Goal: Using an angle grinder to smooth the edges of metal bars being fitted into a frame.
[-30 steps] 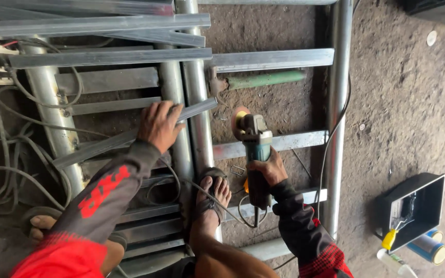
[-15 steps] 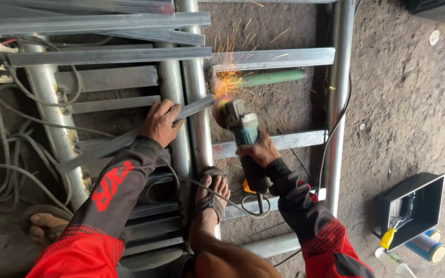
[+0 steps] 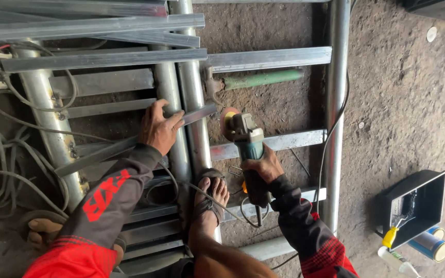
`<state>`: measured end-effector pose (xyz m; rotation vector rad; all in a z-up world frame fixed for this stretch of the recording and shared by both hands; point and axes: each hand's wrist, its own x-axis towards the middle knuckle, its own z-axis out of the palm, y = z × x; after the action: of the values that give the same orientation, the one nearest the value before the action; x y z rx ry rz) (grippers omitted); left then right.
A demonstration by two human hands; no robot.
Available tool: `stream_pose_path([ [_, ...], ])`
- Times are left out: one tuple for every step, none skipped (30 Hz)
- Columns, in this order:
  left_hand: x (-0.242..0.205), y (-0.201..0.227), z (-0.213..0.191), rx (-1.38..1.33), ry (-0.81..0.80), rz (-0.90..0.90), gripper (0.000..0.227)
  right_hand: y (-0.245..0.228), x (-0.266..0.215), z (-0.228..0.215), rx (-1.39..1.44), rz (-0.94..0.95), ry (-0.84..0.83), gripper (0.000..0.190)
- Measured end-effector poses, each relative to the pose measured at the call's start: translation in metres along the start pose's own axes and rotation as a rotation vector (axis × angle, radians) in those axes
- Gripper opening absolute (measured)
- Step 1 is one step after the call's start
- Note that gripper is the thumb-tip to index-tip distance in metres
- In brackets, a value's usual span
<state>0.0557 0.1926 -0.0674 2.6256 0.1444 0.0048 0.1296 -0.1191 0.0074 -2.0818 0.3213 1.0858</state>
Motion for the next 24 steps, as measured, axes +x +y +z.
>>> stream_pose_path([
  [-0.003,-0.002,0.006,0.006,0.038,0.009,0.03,-0.002,0.004,0.003,-0.015,-0.013,-0.004,0.067],
  [-0.007,-0.005,0.012,0.013,0.077,0.018,0.031,-0.004,0.008,0.007,-0.03,-0.026,-0.007,0.067],
  [-0.008,-0.006,0.014,0.015,0.078,0.017,0.031,-0.003,0.014,0.008,-0.03,-0.028,-0.009,0.067],
  [-0.009,-0.006,0.016,0.015,0.105,0.03,0.033,-0.003,0.02,0.009,-0.021,-0.056,-0.015,0.066],
  [-0.006,-0.007,0.018,0.015,0.136,0.045,0.035,-0.004,0.028,0.008,-0.011,-0.087,-0.018,0.065],
  [-0.002,-0.009,0.016,0.017,0.141,0.046,0.035,-0.007,0.034,0.009,-0.011,-0.092,-0.018,0.065],
  [-0.003,-0.008,0.015,0.022,0.139,0.056,0.033,-0.005,0.037,0.01,-0.024,-0.096,-0.028,0.063],
  [-0.004,-0.008,0.014,0.027,0.137,0.066,0.031,-0.004,0.039,0.011,-0.037,-0.101,-0.039,0.062],
  [-0.004,-0.009,0.014,0.026,0.138,0.061,0.031,-0.003,0.035,0.013,-0.041,-0.102,-0.042,0.062],
  [-0.005,-0.01,0.015,0.027,0.144,0.072,0.03,-0.002,0.03,0.014,-0.046,-0.083,-0.041,0.061],
  [-0.005,-0.01,0.016,0.027,0.151,0.084,0.03,-0.001,0.025,0.014,-0.052,-0.066,-0.038,0.06],
  [-0.006,-0.011,0.016,0.025,0.155,0.08,0.03,-0.01,0.011,0.012,-0.057,-0.068,-0.039,0.06],
  [-0.005,-0.013,0.015,-0.007,0.167,0.088,0.035,-0.018,-0.003,0.011,-0.056,-0.04,-0.041,0.062],
  [-0.005,-0.014,0.015,-0.039,0.179,0.095,0.044,-0.026,-0.017,0.009,-0.056,-0.012,-0.044,0.065],
  [-0.008,-0.018,0.019,-0.037,0.184,0.095,0.044,-0.004,-0.01,0.009,-0.057,-0.017,-0.044,0.065],
  [-0.011,-0.023,0.023,-0.085,0.135,0.089,0.042,0.018,-0.003,0.009,-0.034,-0.003,-0.042,0.065],
  [-0.011,-0.028,0.028,-0.132,0.087,0.085,0.042,0.04,0.005,0.008,-0.011,0.008,-0.039,0.066],
  [-0.003,-0.034,0.028,-0.13,0.094,0.086,0.042,0.029,0.007,0.006,-0.013,0.001,-0.038,0.066],
  [-0.006,-0.036,0.03,-0.159,0.114,0.092,0.036,0.027,-0.001,0.005,-0.038,0.005,-0.022,0.063],
  [-0.009,-0.037,0.032,-0.189,0.134,0.097,0.03,0.025,-0.008,0.003,-0.064,0.008,-0.008,0.061],
  [-0.008,-0.037,0.031,-0.19,0.13,0.107,0.03,0.026,-0.009,0.003,-0.056,0.011,-0.001,0.061],
  [-0.007,-0.036,0.028,-0.141,0.121,0.117,0.028,0.026,-0.01,0.002,-0.055,0.013,0.008,0.06],
  [0.0,-0.036,0.023,-0.087,0.127,0.128,0.028,0.02,-0.006,-0.001,-0.057,0.002,0.02,0.06],
  [0.008,-0.028,0.013,-0.082,0.136,0.14,0.028,0.012,-0.001,0.001,-0.051,-0.009,0.029,0.06],
])
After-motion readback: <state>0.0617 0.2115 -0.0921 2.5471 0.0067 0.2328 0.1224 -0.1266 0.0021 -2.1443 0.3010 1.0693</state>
